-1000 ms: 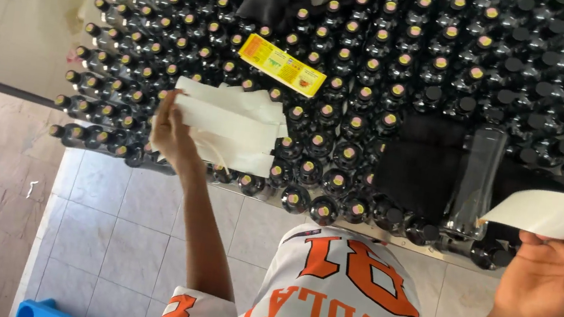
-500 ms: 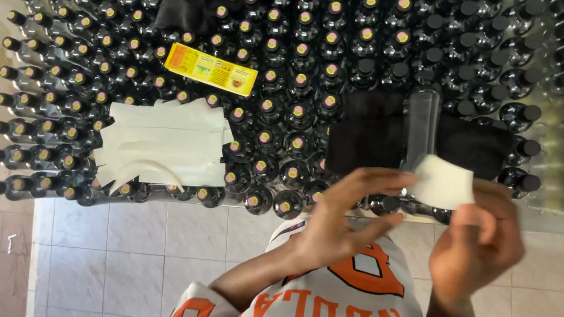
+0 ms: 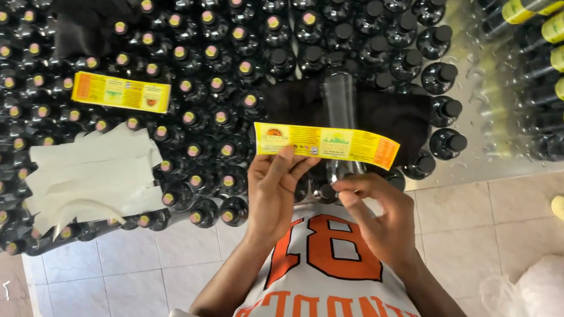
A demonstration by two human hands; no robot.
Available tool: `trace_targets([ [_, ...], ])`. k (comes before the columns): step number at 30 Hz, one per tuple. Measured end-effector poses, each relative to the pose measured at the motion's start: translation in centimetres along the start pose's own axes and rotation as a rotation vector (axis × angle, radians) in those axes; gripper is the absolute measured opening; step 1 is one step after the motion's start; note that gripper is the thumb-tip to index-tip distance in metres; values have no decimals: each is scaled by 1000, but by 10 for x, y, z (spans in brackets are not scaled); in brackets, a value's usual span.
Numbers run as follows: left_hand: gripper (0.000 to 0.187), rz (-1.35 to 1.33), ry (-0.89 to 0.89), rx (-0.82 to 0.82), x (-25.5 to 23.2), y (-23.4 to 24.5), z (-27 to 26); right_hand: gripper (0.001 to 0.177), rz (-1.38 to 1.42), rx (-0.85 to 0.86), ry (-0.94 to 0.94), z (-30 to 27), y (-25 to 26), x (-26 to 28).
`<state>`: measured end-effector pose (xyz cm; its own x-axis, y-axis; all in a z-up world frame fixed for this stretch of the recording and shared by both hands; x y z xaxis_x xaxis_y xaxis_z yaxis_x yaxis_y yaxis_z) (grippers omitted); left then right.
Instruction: Manual application of adhesive labels onto plastic bottles in a production environment.
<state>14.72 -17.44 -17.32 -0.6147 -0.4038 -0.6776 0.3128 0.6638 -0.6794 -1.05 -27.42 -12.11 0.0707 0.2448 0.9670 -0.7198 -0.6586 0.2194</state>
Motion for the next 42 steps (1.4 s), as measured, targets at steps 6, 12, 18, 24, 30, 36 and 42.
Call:
trace_targets([
  [6, 35, 21, 132, -64, 33, -8, -9, 37, 385, -126, -481, -12, 17, -97],
  [12, 26, 237, 74, -108, 30, -24, -10, 25, 216, -223, -456, 26, 31, -56],
  [18, 26, 570, -154, -226, 23, -18, 11, 27, 118, -135, -400, 49, 29, -66],
  [24, 28, 507, -130, -258, 20, -36, 24, 33, -4, -102, -540, 70, 32, -80],
  [30, 26, 439, -76, -275, 29, -31, 27, 32, 113, -91, -537, 83, 27, -72],
  [36, 25, 409, -58, -300, 36, -24, 28, 32, 120, -67, -536, 84, 28, -81],
  [42, 25, 383, -49, -311, 39, -19, 27, 30, 134, -47, -551, 83, 30, -88],
])
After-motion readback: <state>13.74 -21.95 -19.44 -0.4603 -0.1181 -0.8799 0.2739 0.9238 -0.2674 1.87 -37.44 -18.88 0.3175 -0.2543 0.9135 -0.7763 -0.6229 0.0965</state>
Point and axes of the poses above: each hand's wrist, its own z-axis towards the middle knuckle, its own y-axis out of the back of the hand, x = y × z, the point moved 6 cm from there along z, towards the middle knuckle, and after that the axes turned 1 degree about -x, right-handed, at the moved point
